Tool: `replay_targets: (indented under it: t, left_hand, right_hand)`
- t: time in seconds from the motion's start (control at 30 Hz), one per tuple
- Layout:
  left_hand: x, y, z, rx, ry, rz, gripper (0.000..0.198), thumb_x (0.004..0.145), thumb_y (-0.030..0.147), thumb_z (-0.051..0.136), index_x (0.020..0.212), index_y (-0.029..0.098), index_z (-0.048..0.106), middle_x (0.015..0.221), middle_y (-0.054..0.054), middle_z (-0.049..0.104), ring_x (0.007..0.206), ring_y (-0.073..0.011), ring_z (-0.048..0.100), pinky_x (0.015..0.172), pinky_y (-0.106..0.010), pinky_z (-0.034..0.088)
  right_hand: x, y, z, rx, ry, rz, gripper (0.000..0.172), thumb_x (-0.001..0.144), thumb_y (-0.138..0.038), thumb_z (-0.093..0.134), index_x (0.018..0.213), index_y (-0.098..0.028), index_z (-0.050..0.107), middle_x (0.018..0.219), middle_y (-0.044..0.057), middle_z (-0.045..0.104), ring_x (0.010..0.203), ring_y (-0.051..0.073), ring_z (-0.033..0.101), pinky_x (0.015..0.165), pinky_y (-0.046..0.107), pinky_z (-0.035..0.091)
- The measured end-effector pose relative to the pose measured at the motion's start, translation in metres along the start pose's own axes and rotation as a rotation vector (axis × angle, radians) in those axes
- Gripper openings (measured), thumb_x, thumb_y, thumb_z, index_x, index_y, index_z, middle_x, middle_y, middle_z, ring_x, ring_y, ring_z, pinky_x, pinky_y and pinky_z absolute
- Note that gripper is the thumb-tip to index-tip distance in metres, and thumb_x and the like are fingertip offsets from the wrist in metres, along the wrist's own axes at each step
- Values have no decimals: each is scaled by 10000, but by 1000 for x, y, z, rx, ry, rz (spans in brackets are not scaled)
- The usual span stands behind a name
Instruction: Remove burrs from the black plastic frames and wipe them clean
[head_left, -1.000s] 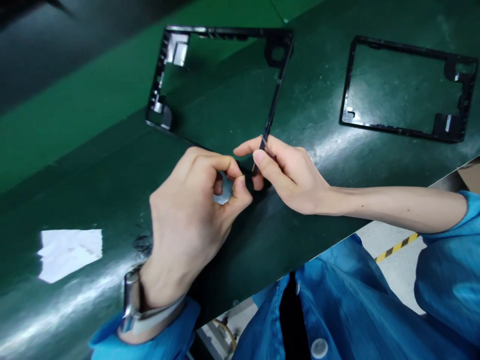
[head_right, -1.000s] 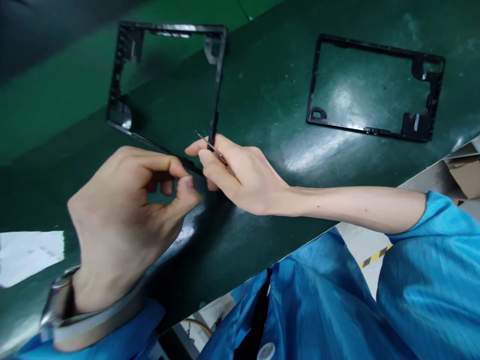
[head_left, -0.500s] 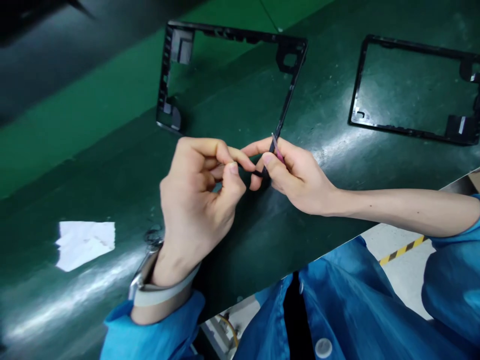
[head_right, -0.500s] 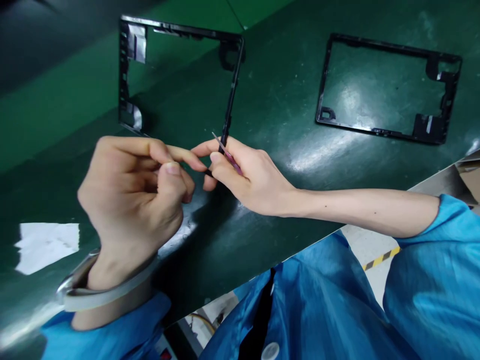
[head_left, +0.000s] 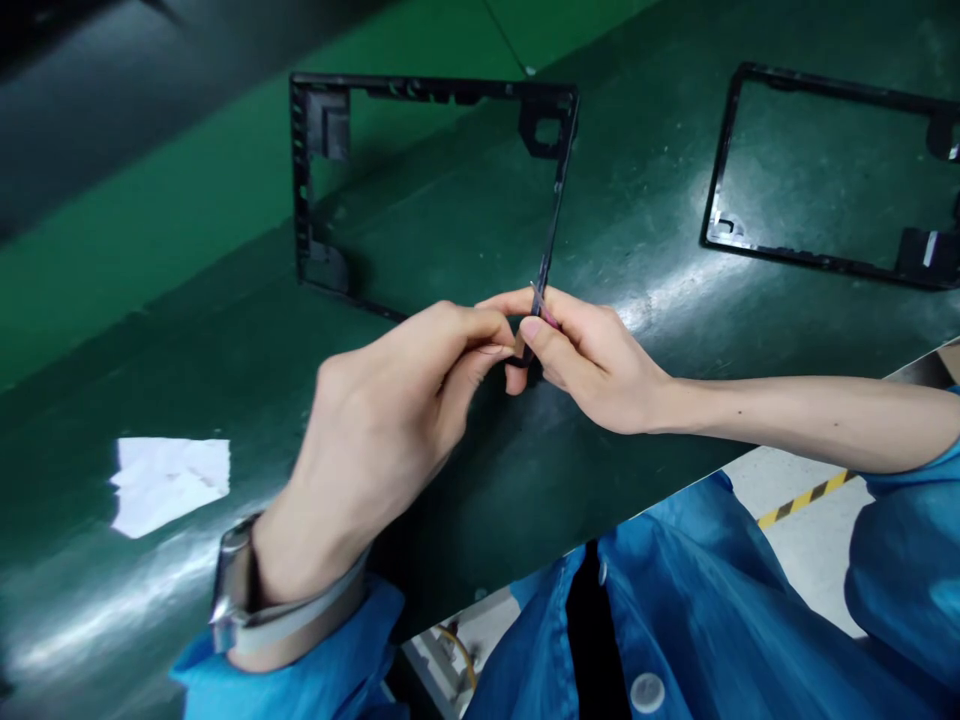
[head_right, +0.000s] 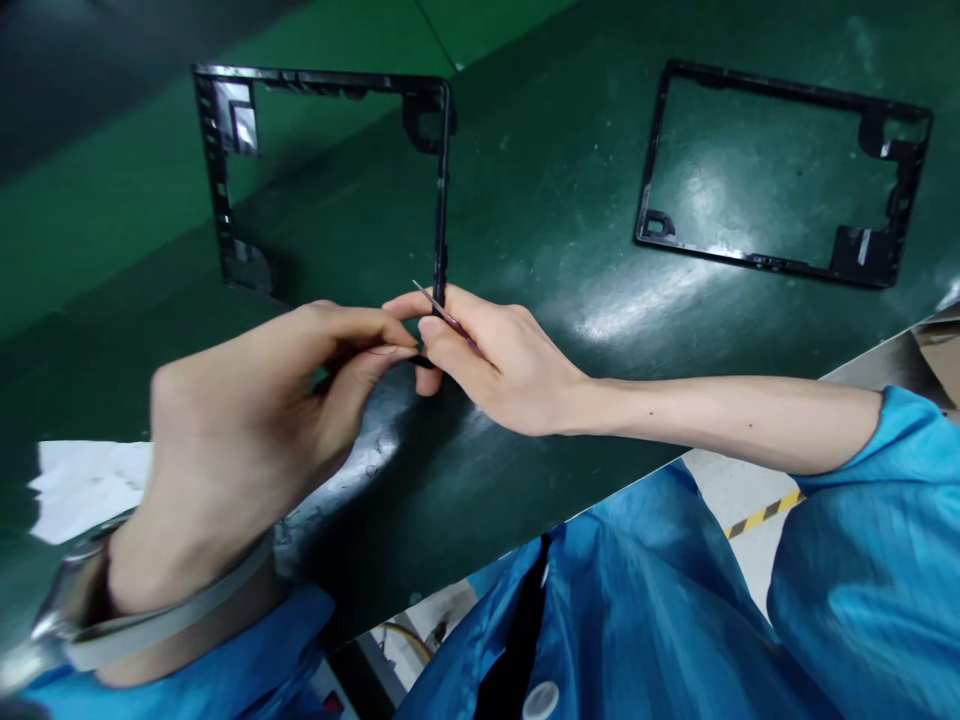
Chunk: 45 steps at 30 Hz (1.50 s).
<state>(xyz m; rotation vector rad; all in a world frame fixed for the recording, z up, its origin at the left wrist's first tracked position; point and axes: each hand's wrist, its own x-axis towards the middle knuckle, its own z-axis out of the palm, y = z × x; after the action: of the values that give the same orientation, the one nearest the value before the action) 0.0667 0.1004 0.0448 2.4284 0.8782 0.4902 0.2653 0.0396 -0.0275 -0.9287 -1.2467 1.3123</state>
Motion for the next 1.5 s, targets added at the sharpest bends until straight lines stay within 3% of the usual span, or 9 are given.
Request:
replay_targets:
  t: [0.13,0.3,0.5,0.67,0.77,0.9,1.0,1.2,1.5]
  left_hand:
    - [-7,8,-15,123,-26,93,110,1134,243,708,1158,320,783,1026,48,856,843,-118,782,763,-232,563]
    - [-22,14,-25,345,-31,83,123,1132,222,695,1189,320,742,1020,32,819,822,-158,754,675,-334,484]
    - [-18,-1,-19,551,-22,156,115,1154,318,628,1173,302,741,896,0,742,755,-205,651,619,-375,377]
    - [-16,-15,-26,567,6,35,189,1164,397,607,1157,297,767,931,-24,735,781,-215,625,616,-373,326]
    - [-13,-17,-32,481,24,-15,170,1150,380,645,1115,277,775,941,-30,740,831,-217,660,658,-368,373]
    - [-6,-16,-30,292,45,43,86,1114,341,744,1090,274,792,1057,-23,809,903,-186,732,746,-336,475]
    - [-3,-14,-25,208,27,108,40,1100,312,780,1091,277,798,1077,3,833,849,-147,731,711,-293,501]
    - [-3,-10,-13,187,-27,130,113,1163,324,691,1195,243,764,1149,7,811,883,-102,721,747,-234,542]
    - [0,-8,-7,160,-23,167,65,1135,280,741,1162,225,763,1131,6,809,935,-101,748,836,-232,587]
  right_hand:
    - [-2,2,1,24,3,53,422,1229,-392,501,1493,-88,626,860,-38,758,676,60,531,671,214,447]
    - [-2,4,0,28,-3,54,410,1235,-392,488,1493,-102,622,872,-22,757,760,75,602,680,209,463]
    - [-1,3,0,6,23,66,394,1230,-364,486,1490,-106,630,854,-20,745,738,77,579,655,206,453]
    - [-1,5,0,12,40,44,376,1236,-340,481,1484,-97,626,811,-41,728,674,65,560,671,205,479]
    - [0,5,-1,22,36,46,373,1241,-356,481,1472,-105,632,787,-52,709,662,63,569,676,207,495]
    - [1,4,-2,11,42,64,357,1239,-325,471,1450,-102,651,768,-71,670,660,54,590,683,202,493]
    - [2,3,-3,10,56,58,360,1237,-330,474,1436,-97,663,755,-79,643,669,52,610,686,199,489]
    - [3,7,-3,0,62,-9,363,1240,-348,478,1405,-88,671,774,-84,636,679,41,627,725,197,516]
    - [0,4,-3,-47,53,-30,356,1249,-303,432,1416,-73,648,778,-89,647,670,30,607,741,195,514]
